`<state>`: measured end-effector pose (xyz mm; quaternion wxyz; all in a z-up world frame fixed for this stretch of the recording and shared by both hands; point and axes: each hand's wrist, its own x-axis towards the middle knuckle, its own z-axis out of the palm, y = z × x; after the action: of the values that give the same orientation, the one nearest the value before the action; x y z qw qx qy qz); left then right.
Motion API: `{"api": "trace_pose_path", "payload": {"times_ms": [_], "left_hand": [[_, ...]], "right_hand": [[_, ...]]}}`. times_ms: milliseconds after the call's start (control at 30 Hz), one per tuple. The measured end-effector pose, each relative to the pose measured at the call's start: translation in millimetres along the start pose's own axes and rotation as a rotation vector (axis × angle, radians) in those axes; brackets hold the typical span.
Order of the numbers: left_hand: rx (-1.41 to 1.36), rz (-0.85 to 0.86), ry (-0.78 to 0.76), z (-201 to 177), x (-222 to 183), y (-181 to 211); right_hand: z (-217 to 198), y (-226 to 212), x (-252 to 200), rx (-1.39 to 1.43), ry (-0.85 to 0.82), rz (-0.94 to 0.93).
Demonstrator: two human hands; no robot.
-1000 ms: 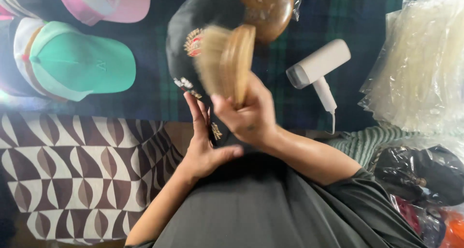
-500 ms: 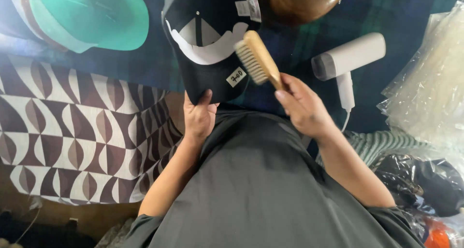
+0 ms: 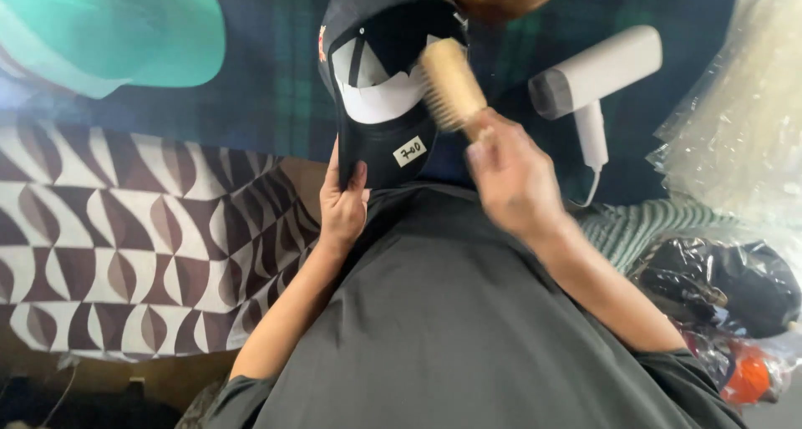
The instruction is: Cleaning and steaming a baseball cap using a handheld steamer and a brush to remove wrinkles and lint.
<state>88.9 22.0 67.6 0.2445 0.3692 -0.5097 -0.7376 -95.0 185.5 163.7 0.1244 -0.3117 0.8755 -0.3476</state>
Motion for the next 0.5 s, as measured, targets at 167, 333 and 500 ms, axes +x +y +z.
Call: {"api": "trace_pose_path", "payload": {"times_ms": [167,333,500], "left_hand": [[-0.138,-0.134,-0.017,-17,12,-32],[-0.432,-0.285,-0.006,-15,17,-36],[-0.475,-0.238,-0.041,6,25,32]], "right_hand": [[12,22,-5,-0.117,-0.112,-0.114],[2,-15,-10,-0.356,-0.016,-0.332],[1,40,-8,-0.423,0.085,-0.394]]}}
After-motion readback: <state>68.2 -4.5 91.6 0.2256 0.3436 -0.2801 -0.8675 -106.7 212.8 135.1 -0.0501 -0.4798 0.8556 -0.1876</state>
